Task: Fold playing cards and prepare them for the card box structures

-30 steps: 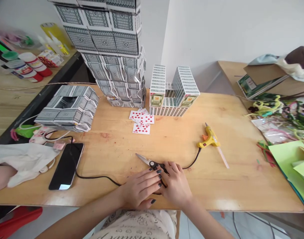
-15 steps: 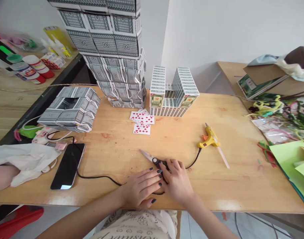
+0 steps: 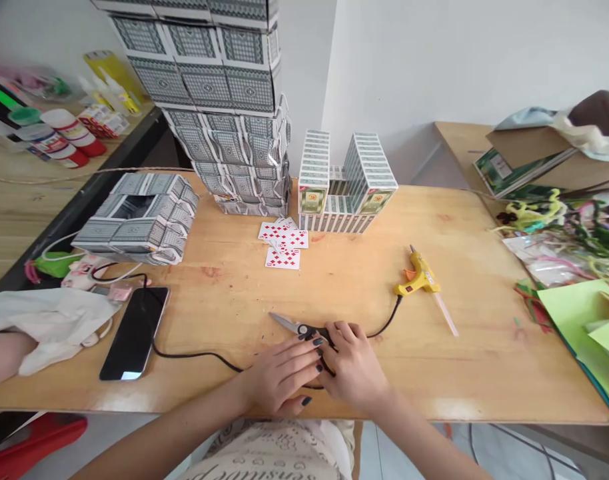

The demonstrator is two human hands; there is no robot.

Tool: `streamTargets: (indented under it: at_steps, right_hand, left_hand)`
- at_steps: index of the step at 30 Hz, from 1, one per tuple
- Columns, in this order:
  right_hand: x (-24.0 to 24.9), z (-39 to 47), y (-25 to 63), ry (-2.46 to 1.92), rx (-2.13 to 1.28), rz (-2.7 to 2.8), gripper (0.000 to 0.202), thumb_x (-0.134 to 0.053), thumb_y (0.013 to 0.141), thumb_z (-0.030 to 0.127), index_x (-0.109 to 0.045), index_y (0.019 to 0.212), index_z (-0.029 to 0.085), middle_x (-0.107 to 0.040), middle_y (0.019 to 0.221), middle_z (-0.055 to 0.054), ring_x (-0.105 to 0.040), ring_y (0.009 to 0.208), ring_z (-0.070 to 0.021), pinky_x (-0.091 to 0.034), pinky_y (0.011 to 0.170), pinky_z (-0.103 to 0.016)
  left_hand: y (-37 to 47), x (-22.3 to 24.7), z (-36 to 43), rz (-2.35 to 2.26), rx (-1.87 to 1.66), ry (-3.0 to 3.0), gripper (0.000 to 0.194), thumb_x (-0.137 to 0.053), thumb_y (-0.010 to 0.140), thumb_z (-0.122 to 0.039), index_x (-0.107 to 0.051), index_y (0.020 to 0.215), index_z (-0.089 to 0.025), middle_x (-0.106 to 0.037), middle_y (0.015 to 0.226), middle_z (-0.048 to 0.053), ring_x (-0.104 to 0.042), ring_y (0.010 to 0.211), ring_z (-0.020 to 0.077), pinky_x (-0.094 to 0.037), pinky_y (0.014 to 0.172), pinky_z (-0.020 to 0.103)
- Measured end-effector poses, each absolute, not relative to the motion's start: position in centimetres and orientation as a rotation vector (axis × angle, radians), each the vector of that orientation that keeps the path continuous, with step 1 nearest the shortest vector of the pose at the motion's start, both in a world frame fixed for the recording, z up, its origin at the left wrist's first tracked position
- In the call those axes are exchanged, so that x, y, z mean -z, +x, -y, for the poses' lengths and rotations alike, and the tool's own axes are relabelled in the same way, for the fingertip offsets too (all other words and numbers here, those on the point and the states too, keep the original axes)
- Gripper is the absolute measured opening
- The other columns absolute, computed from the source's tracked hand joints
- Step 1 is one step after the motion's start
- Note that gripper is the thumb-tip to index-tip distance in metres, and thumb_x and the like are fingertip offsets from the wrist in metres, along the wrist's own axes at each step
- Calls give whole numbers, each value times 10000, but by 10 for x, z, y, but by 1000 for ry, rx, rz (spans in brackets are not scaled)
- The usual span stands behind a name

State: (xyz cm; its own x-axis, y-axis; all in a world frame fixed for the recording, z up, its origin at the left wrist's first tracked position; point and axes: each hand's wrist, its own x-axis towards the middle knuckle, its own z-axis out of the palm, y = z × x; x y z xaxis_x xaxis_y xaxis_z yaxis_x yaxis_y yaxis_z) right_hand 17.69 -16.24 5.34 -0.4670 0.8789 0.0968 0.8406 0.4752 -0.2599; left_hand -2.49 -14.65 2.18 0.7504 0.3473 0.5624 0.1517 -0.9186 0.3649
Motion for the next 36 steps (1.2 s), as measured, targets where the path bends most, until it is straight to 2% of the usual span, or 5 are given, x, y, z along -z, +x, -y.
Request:
streamTargets:
  at_steps: [11,14,18,22,36]
  right_hand:
    - [-59,160,178,-1485,-264,2517,313,-530,729,166,-660,1013,167,-612,1030,-136,-491,966,-266,-430,766,-403]
    - [-57,161,178,-1465,-274,2525,251,-542,719,173,-680,928,182,-612,1034,-128,-489,971,-268,-429,767,-401]
    - [-57,159,178,-1508,-226,2515,323,-538,742,192,-648,1044,159,-609,1042,-139,-494,953,-265,-428,763,-402]
    - [-57,157,179,-1461,-272,2527,264,-542,733,180,-674,961,173,-611,1038,-131,-491,959,-264,-427,763,-394]
    - [-55,152,182,-1441,-272,2545,311,-540,758,213,-654,1043,161,-614,1028,-133,-496,940,-255,-430,767,-385]
  left_hand:
    - [-24,-19,146,-374,-931,2662,398,-413,868,-326,-441,1172,-71,-555,1210,159,-325,1311,256,-357,1049,432]
    - [-24,-20,146,-378,-941,2661,395,-397,876,-332,-445,1173,-76,-566,1199,150,-338,1304,252,-361,1046,428]
    - [-24,-21,146,-375,-975,2647,384,-399,872,-326,-457,1160,-79,-581,1178,139,-365,1287,248,-366,1042,414]
    - [-25,-20,147,-397,-899,2669,399,-413,868,-331,-439,1177,-81,-562,1205,149,-345,1298,248,-357,1048,425]
    - [-26,-22,146,-380,-945,2641,375,-408,877,-327,-465,1149,-76,-570,1182,140,-355,1291,250,-354,1054,418]
